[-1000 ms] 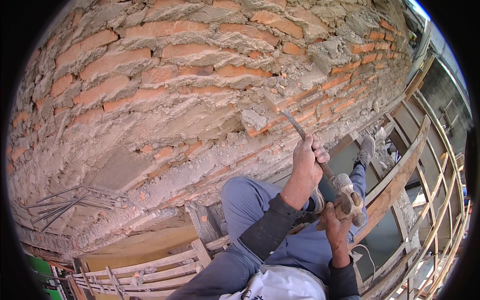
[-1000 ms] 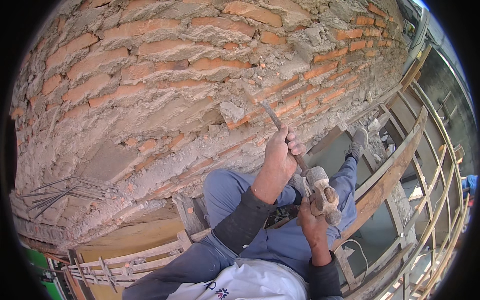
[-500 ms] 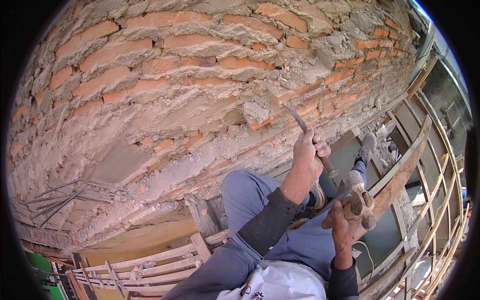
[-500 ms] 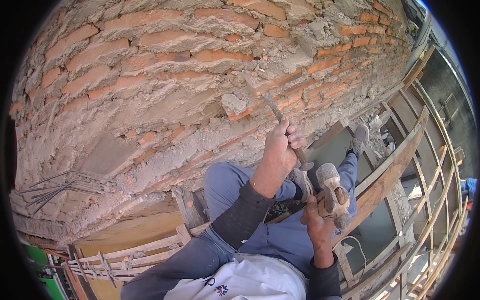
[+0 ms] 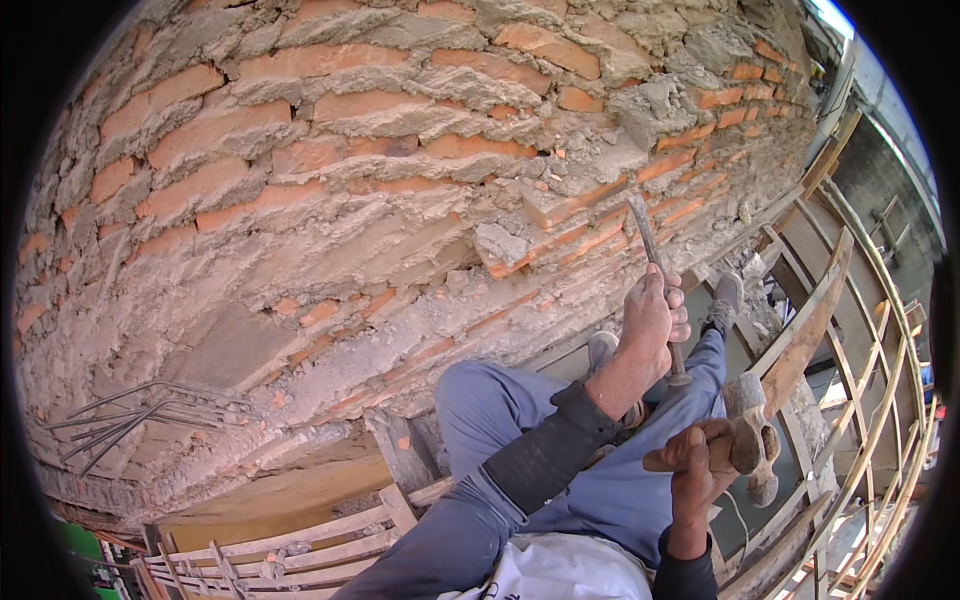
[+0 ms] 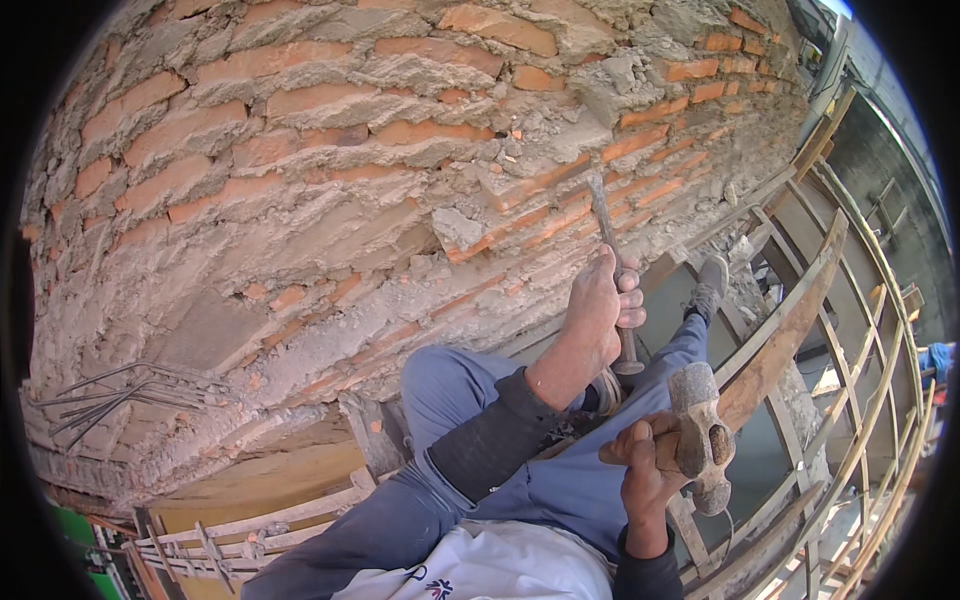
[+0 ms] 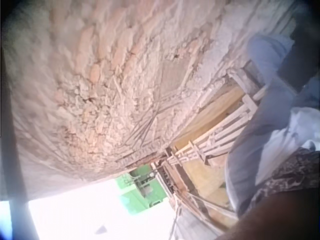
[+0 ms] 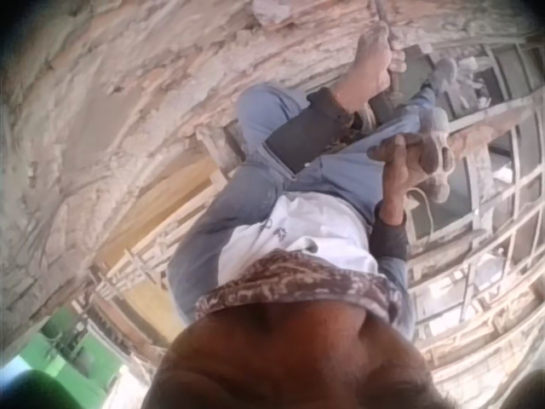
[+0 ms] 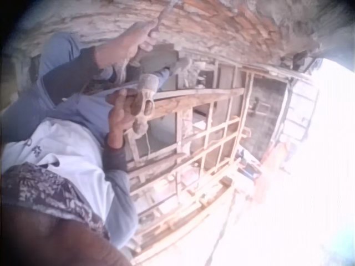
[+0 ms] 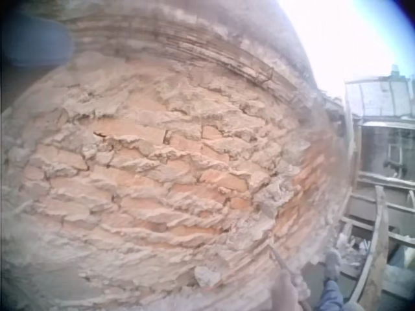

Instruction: The person uses a hammer and chisel to break and remove individual bricks from a masonry wall. They repeatedly strike the mortar joints and bricks to loosen them, then pull the bricks out by hand and drop them onto the scaffolding below.

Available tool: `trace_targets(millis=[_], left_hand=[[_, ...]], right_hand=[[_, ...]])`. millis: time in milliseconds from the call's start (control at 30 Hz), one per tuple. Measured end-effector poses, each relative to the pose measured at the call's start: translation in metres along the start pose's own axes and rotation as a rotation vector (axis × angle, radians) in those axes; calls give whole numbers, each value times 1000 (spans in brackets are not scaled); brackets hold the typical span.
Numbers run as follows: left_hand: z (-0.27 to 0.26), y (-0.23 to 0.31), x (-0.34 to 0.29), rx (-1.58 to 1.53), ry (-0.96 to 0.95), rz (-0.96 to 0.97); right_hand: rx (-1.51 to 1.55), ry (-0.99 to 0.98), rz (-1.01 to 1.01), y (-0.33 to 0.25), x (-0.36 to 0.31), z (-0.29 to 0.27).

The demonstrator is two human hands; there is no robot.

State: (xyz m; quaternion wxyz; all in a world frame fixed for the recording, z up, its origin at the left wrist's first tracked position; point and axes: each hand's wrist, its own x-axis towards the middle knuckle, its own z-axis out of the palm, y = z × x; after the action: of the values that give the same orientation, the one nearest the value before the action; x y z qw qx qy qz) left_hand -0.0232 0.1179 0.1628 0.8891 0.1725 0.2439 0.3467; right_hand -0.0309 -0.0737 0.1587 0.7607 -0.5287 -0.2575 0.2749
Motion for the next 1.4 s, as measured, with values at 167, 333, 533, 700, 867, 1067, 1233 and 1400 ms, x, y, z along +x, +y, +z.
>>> trace_targets(millis=[167,333,533,700,867,1067,1233,1400], left_hand=[[13,15,46,-30,25,47],[25,8,57,-82,68,50],[16,-2,68,-115,55,30],[24,-9,66,-62,105,79],[27,-7,71,-68,114,90],[47,-8,76,-178,105,111],[53,-7,78,-236,80,84],[50,-1,83,-214,57,85]], right_hand=[[-6,25,-6,0,4,-8],[-17,57,19,-7,11,-12],[12,64,43,-7,20,-22],[2,62,38,-5,26,-29],[-36,59,35,-8,31,-30],[-13,146,-128,-12,43,-35],[253,168,-620,-3,68,-16],[-193,179,46,38,79,-22]])
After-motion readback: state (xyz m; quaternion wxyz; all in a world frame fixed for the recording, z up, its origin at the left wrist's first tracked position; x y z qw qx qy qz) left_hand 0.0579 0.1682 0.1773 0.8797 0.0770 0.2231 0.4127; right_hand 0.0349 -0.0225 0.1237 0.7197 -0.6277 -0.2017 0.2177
